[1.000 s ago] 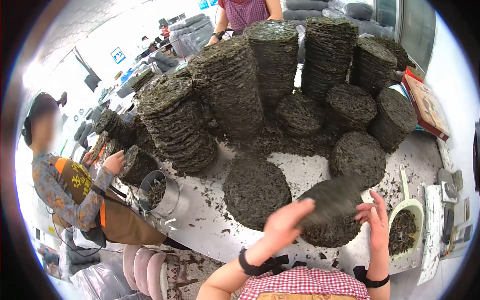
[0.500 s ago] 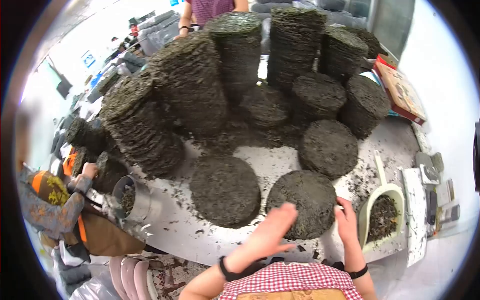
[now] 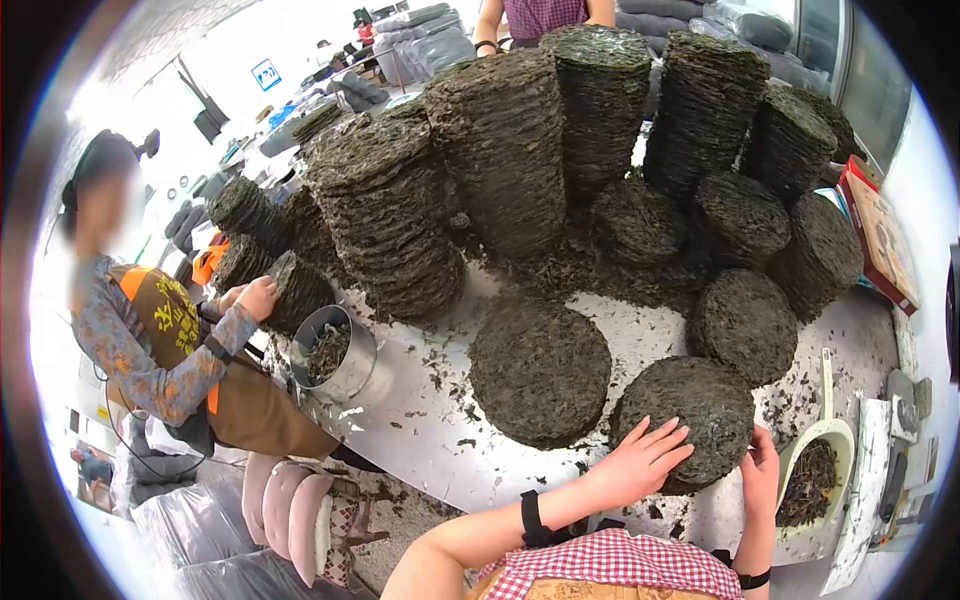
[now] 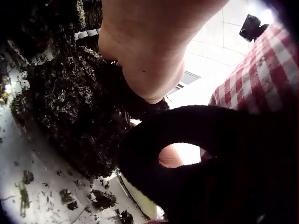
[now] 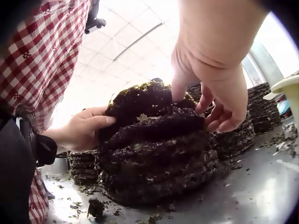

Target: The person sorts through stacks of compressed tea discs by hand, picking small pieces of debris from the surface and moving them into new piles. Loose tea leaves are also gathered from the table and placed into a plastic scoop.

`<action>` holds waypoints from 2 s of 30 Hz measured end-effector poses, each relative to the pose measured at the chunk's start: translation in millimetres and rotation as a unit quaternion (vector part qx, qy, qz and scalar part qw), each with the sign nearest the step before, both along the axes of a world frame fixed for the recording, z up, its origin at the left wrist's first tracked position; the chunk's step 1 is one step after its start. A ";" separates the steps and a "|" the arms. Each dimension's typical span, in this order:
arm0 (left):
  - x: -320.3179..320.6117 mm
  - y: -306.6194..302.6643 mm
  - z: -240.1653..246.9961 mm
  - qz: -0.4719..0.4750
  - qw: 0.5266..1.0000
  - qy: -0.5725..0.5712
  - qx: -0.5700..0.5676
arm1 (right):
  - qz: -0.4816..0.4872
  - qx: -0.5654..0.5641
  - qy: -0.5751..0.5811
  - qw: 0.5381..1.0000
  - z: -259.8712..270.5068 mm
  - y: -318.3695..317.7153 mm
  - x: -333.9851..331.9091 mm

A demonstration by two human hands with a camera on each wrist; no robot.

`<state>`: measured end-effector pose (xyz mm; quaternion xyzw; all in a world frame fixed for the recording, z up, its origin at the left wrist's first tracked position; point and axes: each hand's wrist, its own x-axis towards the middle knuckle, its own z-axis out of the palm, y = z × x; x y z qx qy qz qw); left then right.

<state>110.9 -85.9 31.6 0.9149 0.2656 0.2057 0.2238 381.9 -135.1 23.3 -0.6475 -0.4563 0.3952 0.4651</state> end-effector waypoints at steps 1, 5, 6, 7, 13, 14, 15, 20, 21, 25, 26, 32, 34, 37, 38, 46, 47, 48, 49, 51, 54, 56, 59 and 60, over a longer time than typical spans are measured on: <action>-0.9 -0.1 -1.6 -0.012 1.000 -0.005 -0.006 | 0.005 -0.002 -0.003 1.000 1.7 1.7 1.8; -26.8 -0.5 13.0 -0.050 0.997 -0.053 0.001 | -0.087 0.072 -0.205 0.972 36.5 9.8 2.2; -42.5 5.4 21.8 0.016 0.999 -0.034 0.013 | -0.064 0.075 -0.180 0.979 43.1 12.4 3.6; -64.9 13.5 38.8 0.109 0.993 -0.052 -0.008 | -0.041 0.076 -0.156 0.984 49.5 14.6 5.1; -180.4 35.0 42.3 0.384 0.919 0.037 -0.078 | 0.268 0.154 -0.190 0.932 119.8 66.0 -126.1; -178.8 32.9 39.6 0.383 0.920 0.034 -0.081 | 0.310 0.166 -0.210 0.912 122.2 72.8 -151.1; -173.5 29.3 36.4 0.375 0.923 0.029 -0.079 | 0.351 0.177 -0.231 0.890 121.1 79.6 -173.2; -167.0 24.3 26.6 0.353 0.931 0.007 -0.089 | 0.342 0.223 -0.307 0.860 56.1 123.1 -233.7; -169.1 24.7 26.2 0.356 0.930 0.000 -0.092 | 0.348 0.222 -0.312 0.856 47.6 127.6 -236.6; -176.1 26.1 22.3 0.340 0.935 -0.007 -0.105 | 0.334 0.229 -0.353 0.844 36.7 131.5 -245.1; -177.4 26.4 20.8 0.332 0.938 -0.007 -0.102 | 0.322 0.228 -0.358 0.846 36.3 131.3 -247.6; -178.5 26.8 16.6 0.325 0.941 -0.014 -0.093 | 0.336 0.176 -0.441 0.814 36.8 136.5 -260.1; -179.6 26.2 15.4 0.326 0.940 -0.017 -0.093 | 0.362 0.149 -0.405 0.826 42.1 142.8 -256.3; -182.0 27.4 13.8 0.330 0.939 -0.030 -0.093 | 0.370 0.017 -0.169 0.913 66.3 150.9 -236.1; -182.5 25.8 12.8 0.331 0.938 -0.034 -0.097 | 0.332 -0.025 -0.094 0.938 69.6 154.2 -227.9; -183.0 27.5 16.8 0.326 0.939 -0.011 -0.107 | 0.307 0.000 -0.152 0.939 50.5 183.8 -227.0; -183.0 27.0 16.7 0.324 0.940 -0.007 -0.105 | 0.313 0.024 -0.182 0.932 47.6 184.4 -232.8; -182.9 27.4 16.1 0.324 0.941 -0.006 -0.102 | 0.316 0.027 -0.182 0.931 42.6 186.5 -234.4; -182.2 27.8 15.2 0.329 0.939 -0.007 -0.100 | 0.305 0.045 -0.220 0.925 36.5 187.4 -235.9; -180.8 28.2 14.4 0.324 0.942 -0.001 -0.083 | 0.297 0.066 -0.255 0.918 31.6 190.8 -242.1; -179.4 28.0 14.5 0.326 0.942 0.007 -0.077 | 0.311 0.100 -0.398 0.857 35.9 190.7 -247.9; -177.4 25.7 17.0 0.320 0.944 0.014 -0.074 | 0.318 0.085 -0.372 0.868 44.9 190.2 -243.0; -187.0 32.7 25.7 0.313 0.946 0.011 -0.078 | 0.322 0.081 -0.270 0.904 95.6 165.9 -218.4; -192.3 37.3 26.0 0.315 0.947 0.010 -0.066 | 0.301 0.100 -0.241 0.917 115.3 149.3 -201.3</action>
